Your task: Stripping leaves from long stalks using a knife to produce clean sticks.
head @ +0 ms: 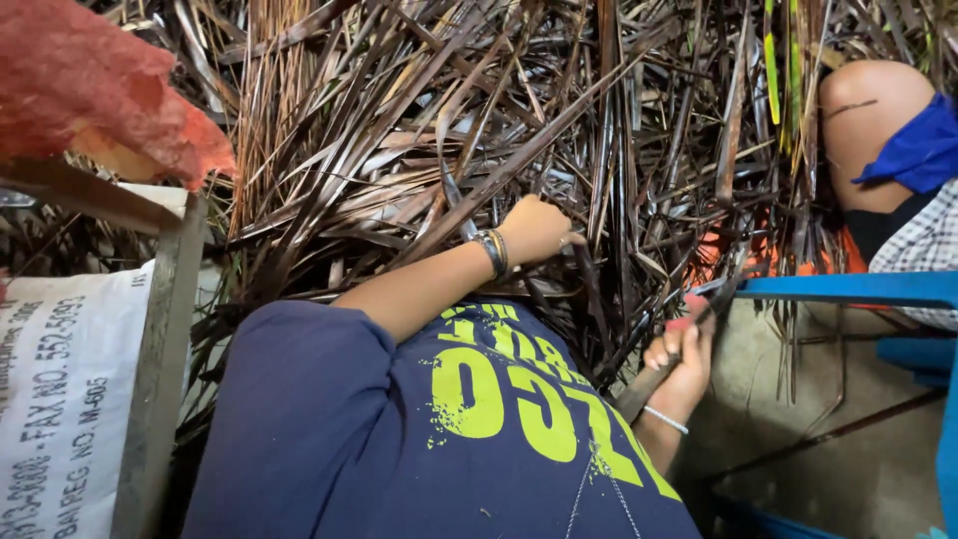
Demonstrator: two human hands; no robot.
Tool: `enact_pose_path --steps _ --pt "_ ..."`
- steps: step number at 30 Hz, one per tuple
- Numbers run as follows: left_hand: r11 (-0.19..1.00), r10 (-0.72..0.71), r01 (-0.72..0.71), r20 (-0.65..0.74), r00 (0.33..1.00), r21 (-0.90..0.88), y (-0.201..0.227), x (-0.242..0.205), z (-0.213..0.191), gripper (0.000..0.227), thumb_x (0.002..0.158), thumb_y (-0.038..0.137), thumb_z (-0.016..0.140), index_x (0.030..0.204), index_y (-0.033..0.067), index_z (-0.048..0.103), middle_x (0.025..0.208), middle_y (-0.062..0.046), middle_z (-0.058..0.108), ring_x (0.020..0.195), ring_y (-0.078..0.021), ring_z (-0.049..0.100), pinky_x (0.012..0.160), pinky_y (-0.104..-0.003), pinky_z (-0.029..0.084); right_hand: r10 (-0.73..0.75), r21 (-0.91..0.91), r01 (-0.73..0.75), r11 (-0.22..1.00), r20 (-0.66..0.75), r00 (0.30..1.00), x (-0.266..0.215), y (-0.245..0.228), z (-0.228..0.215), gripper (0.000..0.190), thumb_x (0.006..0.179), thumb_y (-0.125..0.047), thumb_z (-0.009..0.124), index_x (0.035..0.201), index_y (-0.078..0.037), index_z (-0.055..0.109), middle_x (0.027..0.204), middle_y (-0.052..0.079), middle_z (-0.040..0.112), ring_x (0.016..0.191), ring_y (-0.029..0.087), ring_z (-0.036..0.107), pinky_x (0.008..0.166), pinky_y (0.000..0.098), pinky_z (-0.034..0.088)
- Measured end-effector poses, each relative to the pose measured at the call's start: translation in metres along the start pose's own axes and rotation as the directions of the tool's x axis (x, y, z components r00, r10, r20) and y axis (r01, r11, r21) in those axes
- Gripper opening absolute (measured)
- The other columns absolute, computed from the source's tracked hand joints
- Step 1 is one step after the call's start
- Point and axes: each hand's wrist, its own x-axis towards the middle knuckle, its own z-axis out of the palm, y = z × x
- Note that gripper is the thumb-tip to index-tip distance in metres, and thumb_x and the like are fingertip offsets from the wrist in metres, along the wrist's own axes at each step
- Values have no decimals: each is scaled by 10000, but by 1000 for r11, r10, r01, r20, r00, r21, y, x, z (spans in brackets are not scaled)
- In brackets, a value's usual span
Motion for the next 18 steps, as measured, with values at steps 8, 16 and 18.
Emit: enact_pose_path --steps 8,16,18 --pt "972 -234 229 -333 913 -56 -61 -46 -1 493 823 284 792 1252 121 609 1049 -52 663 912 -288 736 742 -436 571 -155 -939 121 322 74 985 27 23 77 688 958 -145 719 1576 -177 418 841 172 726 413 221 579 369 321 468" --pt "921 -366 269 -394 843 -281 -91 -81 -2 427 824 31 635 1247 85 653 1135 -145 543 899 -415 707 793 -456 595 3 -985 150 82 151 989 44 48 105 706 953 -297 692 1580 -174 392 1192 184 732 627 335 720 565 439 599" --pt "918 -380 277 -423 823 -284 -89 -95 -16 449 789 19 642 1232 86 676 1121 -144 571 867 -398 720 779 -449 603 26 -986 158 51 159 987 53 57 91 722 948 -288 693 1582 -139 382 1233 211 716 677 377 735 606 481 612"
